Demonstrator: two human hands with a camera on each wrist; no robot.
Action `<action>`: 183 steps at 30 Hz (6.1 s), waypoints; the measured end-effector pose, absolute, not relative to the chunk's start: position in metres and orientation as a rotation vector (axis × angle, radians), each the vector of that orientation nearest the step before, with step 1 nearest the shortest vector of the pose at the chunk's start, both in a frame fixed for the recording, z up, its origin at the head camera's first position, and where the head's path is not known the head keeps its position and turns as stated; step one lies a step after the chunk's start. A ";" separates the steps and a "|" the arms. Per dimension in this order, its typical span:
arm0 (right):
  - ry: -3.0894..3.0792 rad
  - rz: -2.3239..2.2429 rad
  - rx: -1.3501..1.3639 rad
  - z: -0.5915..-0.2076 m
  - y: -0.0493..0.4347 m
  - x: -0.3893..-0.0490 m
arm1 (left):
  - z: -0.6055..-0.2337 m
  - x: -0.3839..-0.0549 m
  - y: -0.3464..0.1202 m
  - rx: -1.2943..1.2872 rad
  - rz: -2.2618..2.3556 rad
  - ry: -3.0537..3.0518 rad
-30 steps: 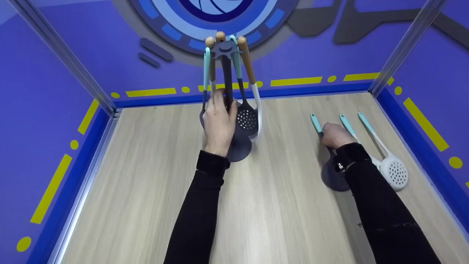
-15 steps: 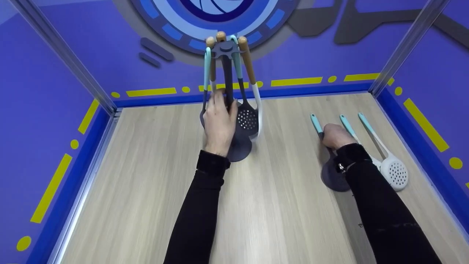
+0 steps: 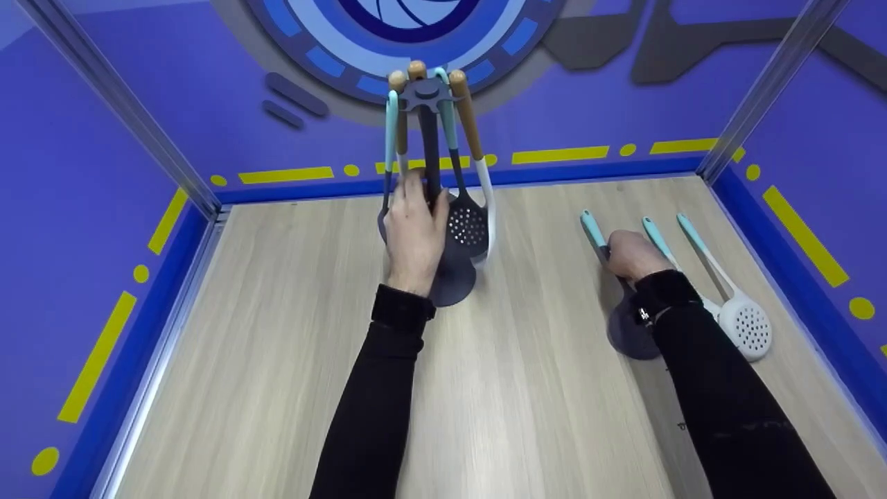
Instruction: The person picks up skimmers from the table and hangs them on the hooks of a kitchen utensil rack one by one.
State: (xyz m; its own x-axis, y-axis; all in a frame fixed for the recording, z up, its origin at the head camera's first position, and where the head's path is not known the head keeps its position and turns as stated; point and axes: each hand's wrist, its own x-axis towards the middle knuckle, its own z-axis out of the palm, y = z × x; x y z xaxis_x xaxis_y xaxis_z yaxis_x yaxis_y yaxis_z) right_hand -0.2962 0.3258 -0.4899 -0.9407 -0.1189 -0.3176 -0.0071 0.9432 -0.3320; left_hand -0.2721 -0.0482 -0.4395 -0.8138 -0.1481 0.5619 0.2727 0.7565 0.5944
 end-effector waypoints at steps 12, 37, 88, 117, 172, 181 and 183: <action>2.825 -0.530 -0.121 -0.480 0.317 -0.295 | -0.440 -0.273 -0.047 -0.098 -0.924 -2.336; 2.931 -0.619 -0.140 -0.461 0.297 -0.293 | -0.441 -0.273 -0.048 -0.106 -0.909 -2.318; 3.214 -0.860 -0.345 -0.421 0.262 -0.277 | -0.439 -0.273 -0.047 -0.085 -0.916 -2.341; 3.334 -0.955 -0.515 -0.389 0.235 -0.259 | -0.440 -0.273 -0.047 -0.081 -0.921 -2.337; 3.384 -1.013 -0.816 -0.350 0.185 -0.237 | -0.441 -0.271 -0.047 -0.104 -0.924 -2.337; 3.365 -1.002 -0.792 -0.346 0.178 -0.240 | -0.443 -0.272 -0.048 -0.112 -0.902 -2.328; 3.363 -0.997 -0.792 -0.346 0.176 -0.240 | -0.443 -0.272 -0.048 -0.111 -0.901 -2.329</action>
